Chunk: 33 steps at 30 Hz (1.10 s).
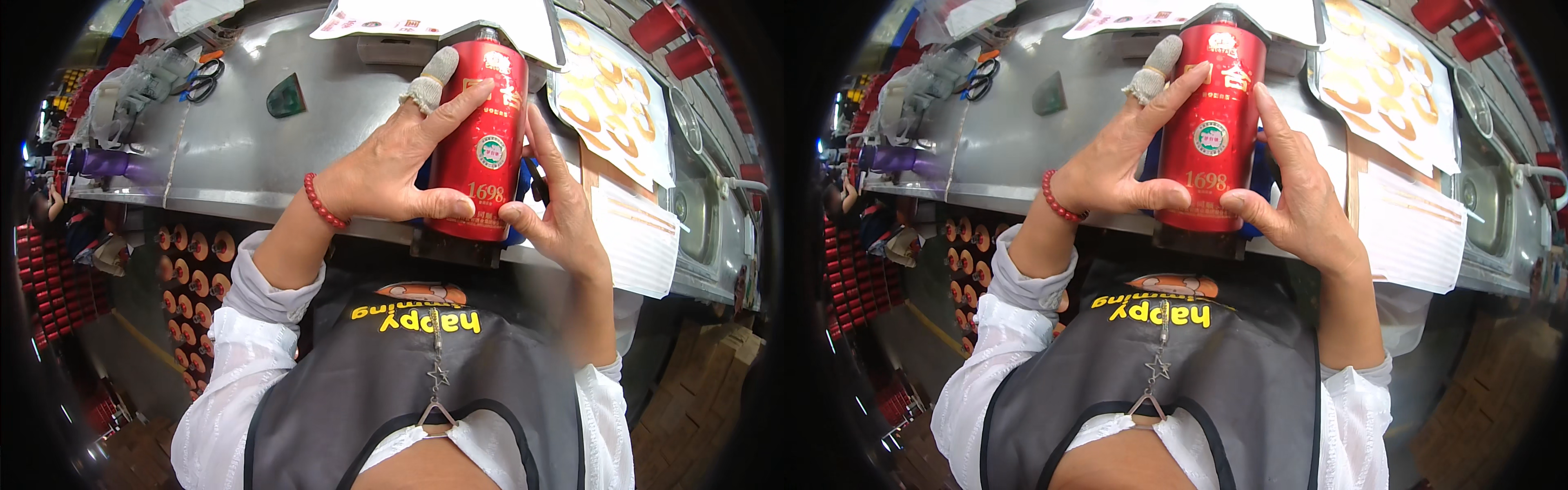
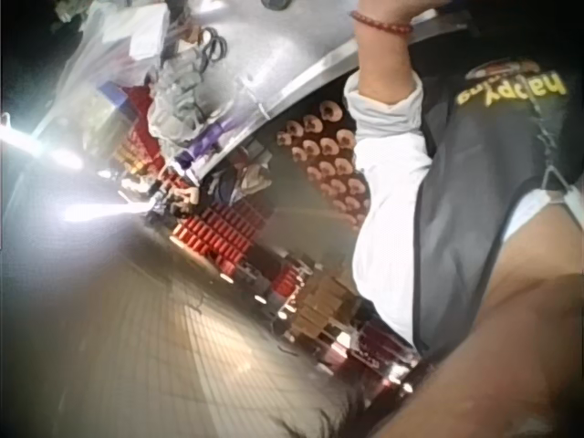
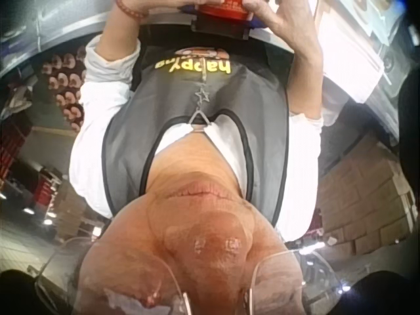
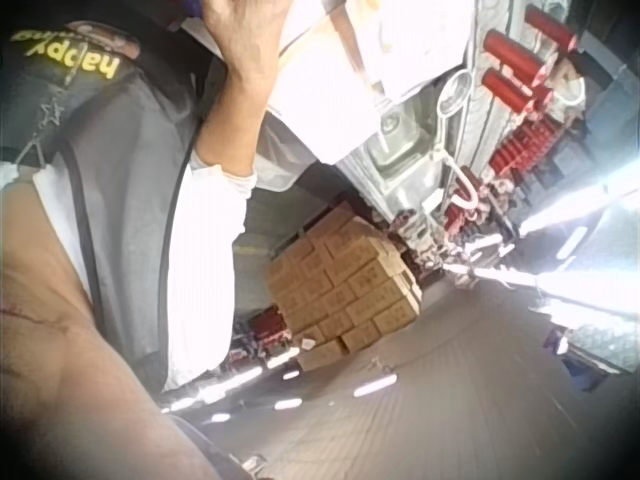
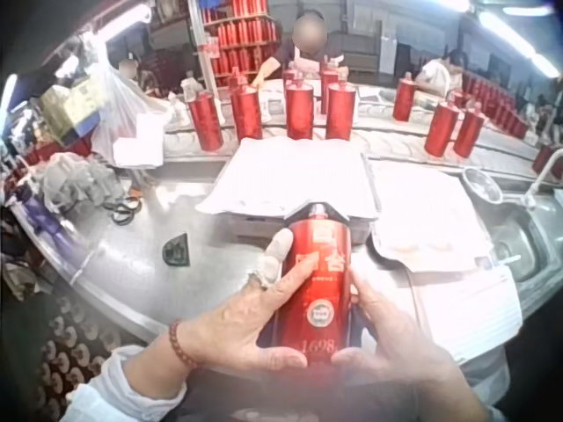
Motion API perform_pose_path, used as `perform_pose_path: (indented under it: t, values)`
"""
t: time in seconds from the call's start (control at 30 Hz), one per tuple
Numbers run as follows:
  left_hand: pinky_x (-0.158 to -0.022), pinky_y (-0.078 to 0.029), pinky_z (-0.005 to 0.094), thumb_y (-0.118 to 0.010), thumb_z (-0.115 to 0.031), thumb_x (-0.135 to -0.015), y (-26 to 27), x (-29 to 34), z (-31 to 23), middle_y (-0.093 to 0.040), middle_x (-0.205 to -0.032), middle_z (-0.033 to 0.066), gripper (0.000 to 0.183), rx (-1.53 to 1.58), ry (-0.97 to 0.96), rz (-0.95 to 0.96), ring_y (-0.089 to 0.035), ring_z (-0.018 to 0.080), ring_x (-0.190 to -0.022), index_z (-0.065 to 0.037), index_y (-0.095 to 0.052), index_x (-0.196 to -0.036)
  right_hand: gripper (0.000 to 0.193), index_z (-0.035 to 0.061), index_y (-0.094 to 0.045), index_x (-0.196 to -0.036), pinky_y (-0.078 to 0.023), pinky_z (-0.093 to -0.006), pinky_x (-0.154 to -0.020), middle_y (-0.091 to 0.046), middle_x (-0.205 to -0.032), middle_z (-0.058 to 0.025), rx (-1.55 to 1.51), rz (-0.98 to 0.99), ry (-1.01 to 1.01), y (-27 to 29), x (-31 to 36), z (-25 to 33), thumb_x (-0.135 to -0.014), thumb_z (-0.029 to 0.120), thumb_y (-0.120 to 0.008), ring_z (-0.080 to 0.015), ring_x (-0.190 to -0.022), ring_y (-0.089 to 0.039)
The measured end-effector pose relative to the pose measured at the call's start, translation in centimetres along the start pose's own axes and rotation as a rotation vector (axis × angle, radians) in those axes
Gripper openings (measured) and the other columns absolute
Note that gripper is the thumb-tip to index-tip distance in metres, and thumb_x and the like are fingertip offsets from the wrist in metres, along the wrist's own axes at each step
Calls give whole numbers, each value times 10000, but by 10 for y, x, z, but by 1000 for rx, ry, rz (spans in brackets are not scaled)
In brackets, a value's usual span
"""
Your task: The person applies circular labels to the necks of red cylindrical containers. They peel each label from a sheet, place it on the container neck, and smooth it with a green tool. The person repeats this process for multiple containers.
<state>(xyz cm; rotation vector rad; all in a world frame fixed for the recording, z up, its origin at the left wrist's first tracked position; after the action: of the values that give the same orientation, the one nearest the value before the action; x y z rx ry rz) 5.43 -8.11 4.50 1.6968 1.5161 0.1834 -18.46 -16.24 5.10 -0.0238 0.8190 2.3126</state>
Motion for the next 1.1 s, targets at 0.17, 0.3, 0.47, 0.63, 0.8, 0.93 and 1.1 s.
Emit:
perform_pose_path:
  t: [0.17, 0.3, 0.47, 0.63, 0.8, 0.93, 1.1]
  values:
    - [-1216, -161, 500, -744, -664, -770, 4, 1, -3, -63, -1616, 340, 1193, 22, 26, -5, -86, 494, -1508, -75, -127, -1604, 1015, 50, -275, -1572, -469, -418, -971, -567, -1274, -251, -12, -22, -1, 6, -5, -2, -823, 538, -757, -319, -1072, -568]
    - [-1224, -121, 486, -741, -627, -792, -3, -7, -8, -63, -1618, 334, 1230, 32, 94, -67, -83, 486, -1511, -46, -19, -1602, 816, 60, -319, -1557, -391, -438, -1073, -465, -1467, -260, 63, -54, 16, 6, -18, -4, -934, 465, -658, -384, -1235, -508]
    - [-1224, -124, 489, -744, -609, -796, -1, -7, -10, -15, -1630, 316, 1222, 89, 133, -32, -41, 474, -1520, -59, -12, -1605, 694, 93, -400, -1528, -366, -468, -1093, -412, -1494, -294, 205, -56, 106, 7, -25, 2, -966, 440, -616, -440, -1291, -460]
    - [-1222, -130, 497, -732, -630, -800, 0, -7, -9, 18, -1639, 302, 1151, 79, 110, -32, -21, 468, -1524, -111, -106, -1615, 631, 117, -452, -1503, -424, -448, -1027, -337, -1520, -325, 252, -67, 99, 9, -29, 6, -971, 413, -621, -380, -1150, -513]
    - [-1199, -204, 507, -698, -619, -839, 0, -16, -5, -60, -1622, 332, 974, 4, 67, -87, -142, 502, -1492, -139, -291, -1583, 612, 136, -458, -1503, -432, -446, -1018, -330, -1522, -323, 280, -81, 119, 10, -33, 7, -974, 396, -621, -376, -1128, -516]
    - [-1177, -260, 510, -681, -600, -862, 2, -21, -10, -145, -1595, 356, 904, -63, 88, -106, -253, 523, -1447, -125, -355, -1559, 607, 139, -461, -1503, -431, -447, -1021, -336, -1521, -312, 289, -68, 115, 10, -36, 6, -973, 386, -624, -380, -1135, -513]
    - [-1166, -288, 508, -681, -594, -865, 3, -21, -14, -165, -1586, 362, 875, -46, 120, -138, -284, 532, -1430, -134, -382, -1546, 608, 132, -458, -1503, -428, -448, -1025, -349, -1518, -304, 280, -72, 117, 8, -38, 5, -974, 383, -622, -387, -1157, -513]
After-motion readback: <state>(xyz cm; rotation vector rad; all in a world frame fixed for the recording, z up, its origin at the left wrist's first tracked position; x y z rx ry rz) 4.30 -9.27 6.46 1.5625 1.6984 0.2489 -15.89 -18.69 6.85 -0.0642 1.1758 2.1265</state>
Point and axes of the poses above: each hand's wrist, its own x-axis away from the middle knuckle, its own y-axis out of the back of the hand, z = x × y, the point moved 1 cm from there along -x, towards the middle knuckle
